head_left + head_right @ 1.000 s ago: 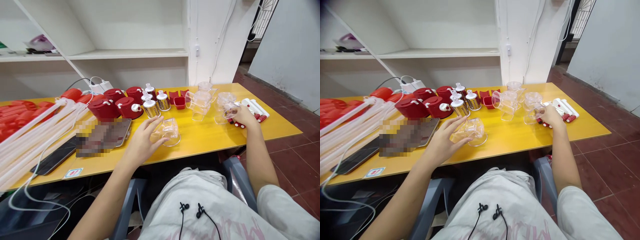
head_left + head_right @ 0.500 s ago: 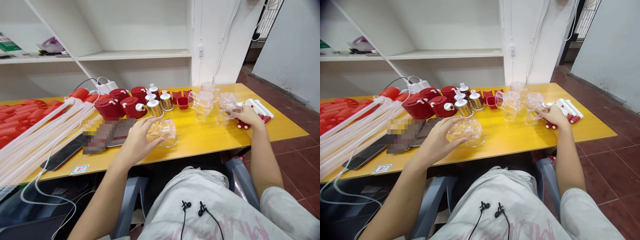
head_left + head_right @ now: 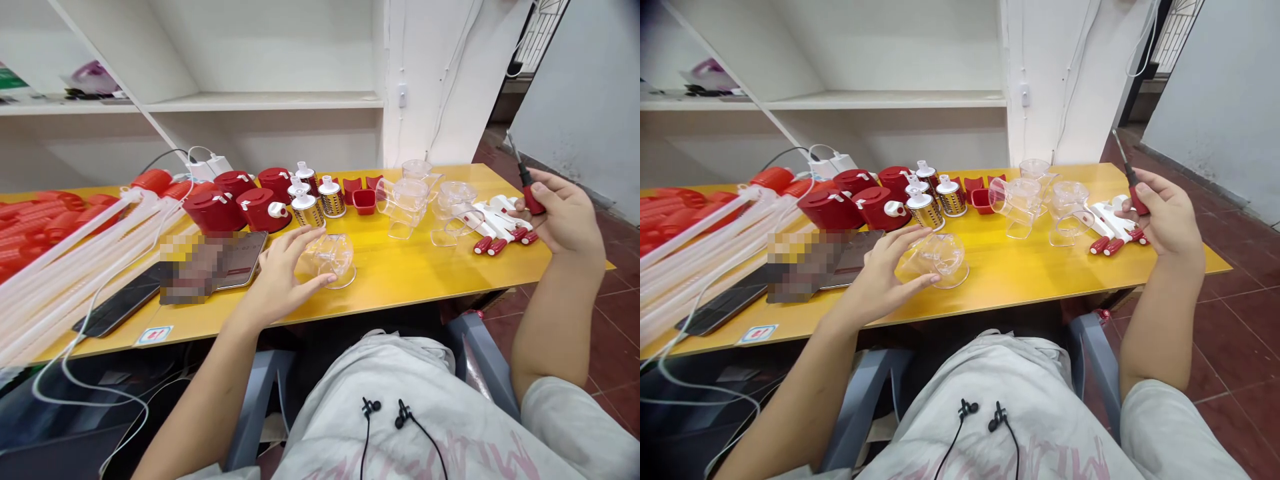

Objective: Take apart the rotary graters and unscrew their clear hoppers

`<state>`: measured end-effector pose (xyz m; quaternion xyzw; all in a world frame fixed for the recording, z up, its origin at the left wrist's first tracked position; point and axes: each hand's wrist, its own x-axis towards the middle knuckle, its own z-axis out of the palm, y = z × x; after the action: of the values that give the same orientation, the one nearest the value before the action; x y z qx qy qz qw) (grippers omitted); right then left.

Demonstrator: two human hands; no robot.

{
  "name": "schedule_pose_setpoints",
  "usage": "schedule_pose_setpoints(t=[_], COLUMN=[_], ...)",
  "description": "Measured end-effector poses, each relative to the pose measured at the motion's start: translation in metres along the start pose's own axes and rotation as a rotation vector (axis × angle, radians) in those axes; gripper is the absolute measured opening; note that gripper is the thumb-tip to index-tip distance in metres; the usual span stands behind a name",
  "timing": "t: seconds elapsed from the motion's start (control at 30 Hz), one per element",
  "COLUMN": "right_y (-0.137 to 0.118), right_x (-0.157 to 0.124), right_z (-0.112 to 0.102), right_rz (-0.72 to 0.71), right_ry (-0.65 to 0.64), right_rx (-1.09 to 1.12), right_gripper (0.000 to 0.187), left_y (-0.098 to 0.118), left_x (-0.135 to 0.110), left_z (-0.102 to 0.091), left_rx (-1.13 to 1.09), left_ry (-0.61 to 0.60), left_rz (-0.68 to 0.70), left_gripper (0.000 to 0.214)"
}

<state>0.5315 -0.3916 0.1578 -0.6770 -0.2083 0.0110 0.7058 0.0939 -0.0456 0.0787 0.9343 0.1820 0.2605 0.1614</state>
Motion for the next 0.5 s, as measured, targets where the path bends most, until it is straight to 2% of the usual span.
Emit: schedule_pose_setpoints(t=[0.1, 0.2, 0.23, 0.3, 0.4, 0.5], right_y=[-0.009, -0.01, -0.011, -0.019, -0.042, -0.064], right_x=[-0.029, -0.062, -0.069, -0.075, -0.055, -0.013], right_z=[0.042, 0.101, 0.119, 0.145, 0.167, 0.183], right_rz=[-0.183, -0.431, -0.485, -0.563, -0.634, -0.753], right_ry=[-0.167, -0.22, -0.235, -0.31, -0.413, -0.515], right_rx=[0.051, -0.025, -0.097, -0.292, -0.56, -0.667], right_gripper=[0.034, 0.049, 0.046, 0.024, 0.036, 0.026], left_y=[0.008, 0.013, 0.014, 0.016, 0.019, 0.019], left_x=[0.003, 0.005, 0.005, 0.005, 0.005, 0.004], left_z=[0.012, 0.022, 0.024, 0.026, 0.028, 0.029], left_rx=[-0.001, 0.009, 0.014, 0.018, 0.016, 0.013], left_ry=[0.062, 0.088, 0.093, 0.106, 0.117, 0.112], left_rz=[-0.044, -0.067, -0.072, -0.08, -0.083, -0.082], left_gripper=[0.084, 0.079, 0.078, 0.078, 0.078, 0.078])
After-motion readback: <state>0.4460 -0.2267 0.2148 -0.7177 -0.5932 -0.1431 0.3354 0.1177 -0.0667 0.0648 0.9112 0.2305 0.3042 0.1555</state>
